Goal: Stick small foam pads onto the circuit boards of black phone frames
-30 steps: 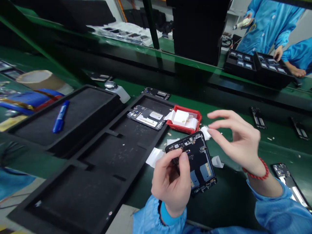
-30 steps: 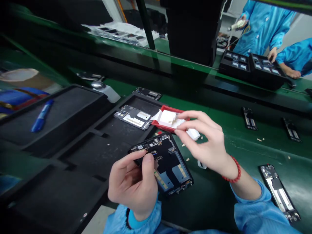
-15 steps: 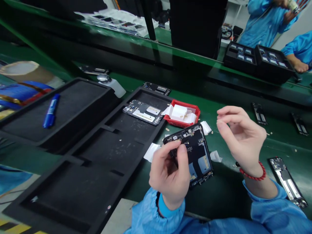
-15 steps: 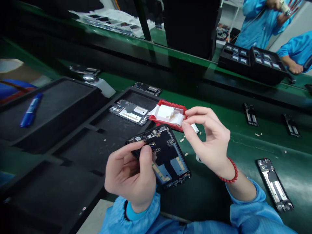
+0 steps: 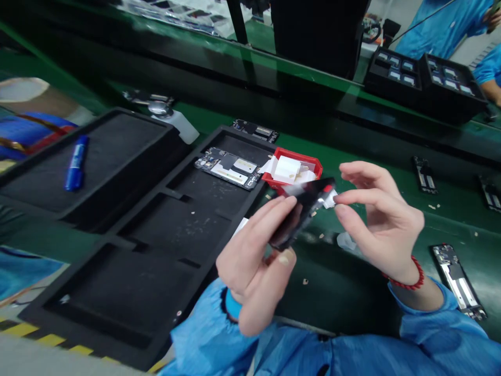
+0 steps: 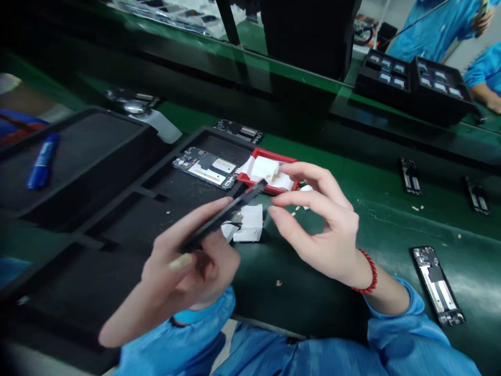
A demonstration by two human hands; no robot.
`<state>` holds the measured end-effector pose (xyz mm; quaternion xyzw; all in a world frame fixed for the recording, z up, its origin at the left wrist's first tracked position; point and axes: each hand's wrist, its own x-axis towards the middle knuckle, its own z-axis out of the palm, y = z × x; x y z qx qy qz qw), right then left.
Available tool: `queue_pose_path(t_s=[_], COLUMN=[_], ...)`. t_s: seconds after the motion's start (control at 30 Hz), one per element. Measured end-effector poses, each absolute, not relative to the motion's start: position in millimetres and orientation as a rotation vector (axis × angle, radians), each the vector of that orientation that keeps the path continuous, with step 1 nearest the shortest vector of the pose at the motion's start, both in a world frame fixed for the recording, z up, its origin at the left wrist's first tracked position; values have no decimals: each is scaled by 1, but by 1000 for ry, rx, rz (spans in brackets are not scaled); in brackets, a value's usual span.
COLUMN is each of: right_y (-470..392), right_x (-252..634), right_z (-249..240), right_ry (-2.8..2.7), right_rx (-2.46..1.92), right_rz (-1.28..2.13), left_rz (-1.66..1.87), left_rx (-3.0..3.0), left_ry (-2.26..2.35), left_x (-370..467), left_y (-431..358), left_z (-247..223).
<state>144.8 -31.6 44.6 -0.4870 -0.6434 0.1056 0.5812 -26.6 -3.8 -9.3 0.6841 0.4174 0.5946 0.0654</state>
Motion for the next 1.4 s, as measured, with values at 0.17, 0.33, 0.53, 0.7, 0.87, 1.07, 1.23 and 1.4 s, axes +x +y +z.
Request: queue_pose_path(t_s=[0.17,0.33,0.53,0.7,0.87,1.07,1.23,1.4], right_y=[-39,-39,-30,-28,-36,-43,-46,-47], right_x=[159,158,152,154,157,154,153,153], right_z=[43,35,25,32,42,45,43,42], right_ry=[-1441,-1465,-1480,-1485,-1499,-1515,-1489,-1476], right_rx=[-1113,-1111,-1117,-1191,-1210,-1247,-1268,-1241], right_rz=[149,211,392,435,456,379,301,390], left_rz=[1739,1324,1486,1374,1414,1428,1417,1441], left_rx=[2813,2814,1904,1559,1566,1557,1516,1487], left_ry=[637,808,1233,1105,1071,1137,1192,1198], left_x=[-51,-50,-34,-16,-7,-5,-6,-4], left_y=[27,43,23,-5,-18,-25,-31,-31], left_z=[3,8,12,21,26,30,33,33])
